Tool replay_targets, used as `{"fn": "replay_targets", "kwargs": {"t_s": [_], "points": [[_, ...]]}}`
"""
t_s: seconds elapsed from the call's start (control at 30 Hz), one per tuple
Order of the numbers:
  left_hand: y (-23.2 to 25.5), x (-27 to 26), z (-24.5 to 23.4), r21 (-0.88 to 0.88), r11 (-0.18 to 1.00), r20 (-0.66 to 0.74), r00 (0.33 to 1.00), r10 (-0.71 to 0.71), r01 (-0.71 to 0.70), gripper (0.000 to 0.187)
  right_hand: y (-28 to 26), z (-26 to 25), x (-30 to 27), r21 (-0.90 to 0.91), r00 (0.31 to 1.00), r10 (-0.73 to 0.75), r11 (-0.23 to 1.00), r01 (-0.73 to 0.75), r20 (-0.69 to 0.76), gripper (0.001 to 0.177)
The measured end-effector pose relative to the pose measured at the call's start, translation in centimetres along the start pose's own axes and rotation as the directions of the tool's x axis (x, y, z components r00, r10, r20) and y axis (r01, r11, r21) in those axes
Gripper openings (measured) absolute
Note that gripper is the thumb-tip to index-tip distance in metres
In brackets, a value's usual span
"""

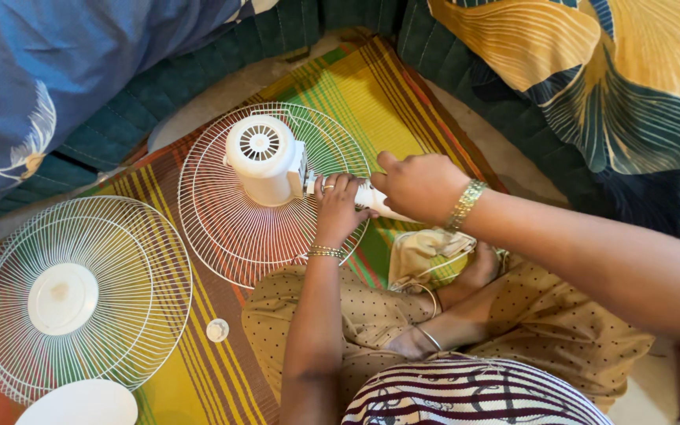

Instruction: The person uses a screwdriver to unscrew and remove the back cover of a white table fan. They then remove the fan blades and the front grill, placing the parts on the floor beside them.

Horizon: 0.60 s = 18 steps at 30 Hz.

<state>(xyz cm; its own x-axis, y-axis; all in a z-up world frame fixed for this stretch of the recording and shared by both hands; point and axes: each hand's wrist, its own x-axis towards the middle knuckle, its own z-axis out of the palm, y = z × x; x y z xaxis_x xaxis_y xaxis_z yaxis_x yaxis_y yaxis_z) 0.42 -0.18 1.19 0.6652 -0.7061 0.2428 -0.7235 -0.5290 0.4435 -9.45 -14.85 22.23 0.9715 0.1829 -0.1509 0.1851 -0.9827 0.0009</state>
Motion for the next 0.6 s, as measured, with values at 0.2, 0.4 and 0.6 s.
{"fn": "replay_targets", "kwargs": {"t_s": [0.2, 0.4, 0.6], "points": [[-0.2, 0.2, 0.5, 0.009, 0.999, -0.046, 0.998, 0.037, -0.037, 0.077, 0.8, 0.8, 2.0, 0.144, 0.891, 0.437, 0.896, -0.420, -0.124, 0.038], [0.2, 0.2, 0.4, 0.011, 1.000, -0.027, 0.999, 0.027, -0.027, 0.076, 0.6, 1.1, 0.9, 0.146, 0.886, 0.453, 0.887, -0.437, -0.098, 0.043], [2.5, 1.0, 3.5, -0.333, 0.903, -0.286, 0.941, 0.179, -0.273, 0.053, 0.3, 1.0, 0.6, 0.126, 0.887, 0.276, 0.961, -0.246, -0.370, 0.040]]}}
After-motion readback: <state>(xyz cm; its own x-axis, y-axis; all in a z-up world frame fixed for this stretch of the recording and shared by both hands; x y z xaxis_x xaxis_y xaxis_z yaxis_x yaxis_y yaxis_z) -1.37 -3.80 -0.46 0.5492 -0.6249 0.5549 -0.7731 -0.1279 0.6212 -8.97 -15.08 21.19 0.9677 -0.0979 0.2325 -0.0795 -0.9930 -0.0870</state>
